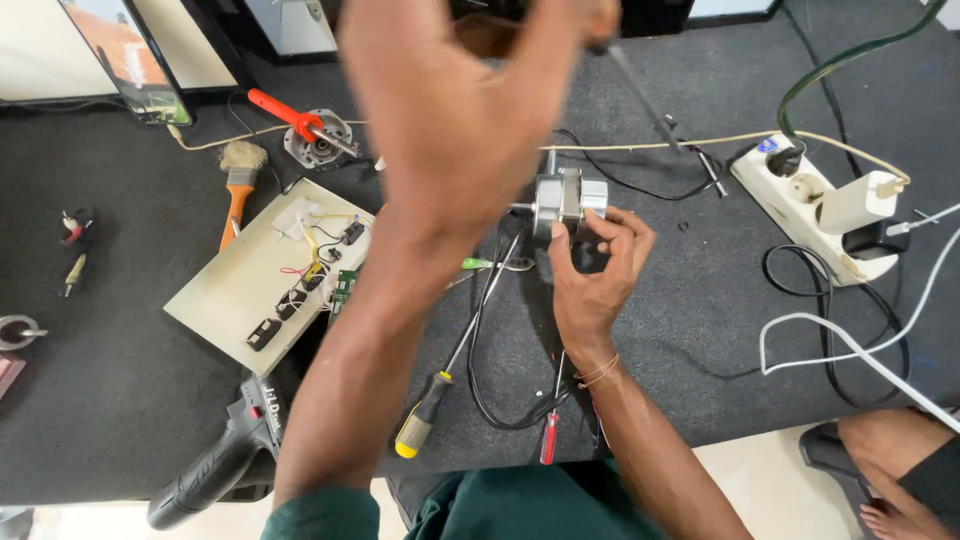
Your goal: Tightening screws and assembling the housing of a small electric motor on a workbench.
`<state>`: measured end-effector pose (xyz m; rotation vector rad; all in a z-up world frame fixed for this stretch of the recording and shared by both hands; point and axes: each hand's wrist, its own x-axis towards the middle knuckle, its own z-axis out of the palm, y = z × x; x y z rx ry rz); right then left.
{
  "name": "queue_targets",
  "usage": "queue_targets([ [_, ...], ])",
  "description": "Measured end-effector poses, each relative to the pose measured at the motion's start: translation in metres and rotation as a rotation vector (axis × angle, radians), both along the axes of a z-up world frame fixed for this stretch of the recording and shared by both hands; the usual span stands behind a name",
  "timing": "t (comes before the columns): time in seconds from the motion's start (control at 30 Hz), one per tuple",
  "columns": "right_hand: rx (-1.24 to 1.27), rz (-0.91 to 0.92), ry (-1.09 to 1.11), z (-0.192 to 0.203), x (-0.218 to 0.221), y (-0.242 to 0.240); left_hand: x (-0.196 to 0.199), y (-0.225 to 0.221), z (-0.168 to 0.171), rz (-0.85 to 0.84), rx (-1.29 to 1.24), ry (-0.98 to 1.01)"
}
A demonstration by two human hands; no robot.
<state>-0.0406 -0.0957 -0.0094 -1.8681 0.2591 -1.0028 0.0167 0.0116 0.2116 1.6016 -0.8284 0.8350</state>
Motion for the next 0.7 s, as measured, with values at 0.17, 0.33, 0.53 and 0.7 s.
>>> queue_targets([
  [0.17, 0.004, 0.002, 0.021, -0.003, 0.000, 0.000, -0.016, 0.074, -0.039, 0.177, -0.236, 0.217],
  [0.33, -0.022, 0.023, -0.002, -0.005, 0.001, -0.001, -0.020, 0.109, -0.088, 0.466, -0.369, 0.541],
  [0.53, -0.104, -0.007, -0.047, -0.008, 0.003, -0.002, -0.006, 0.123, -0.134, 0.444, -0.439, 0.652],
  [0.7, -0.124, -0.008, -0.043, -0.008, 0.003, -0.002, 0.003, 0.124, -0.156, 0.402, -0.566, 0.734],
])
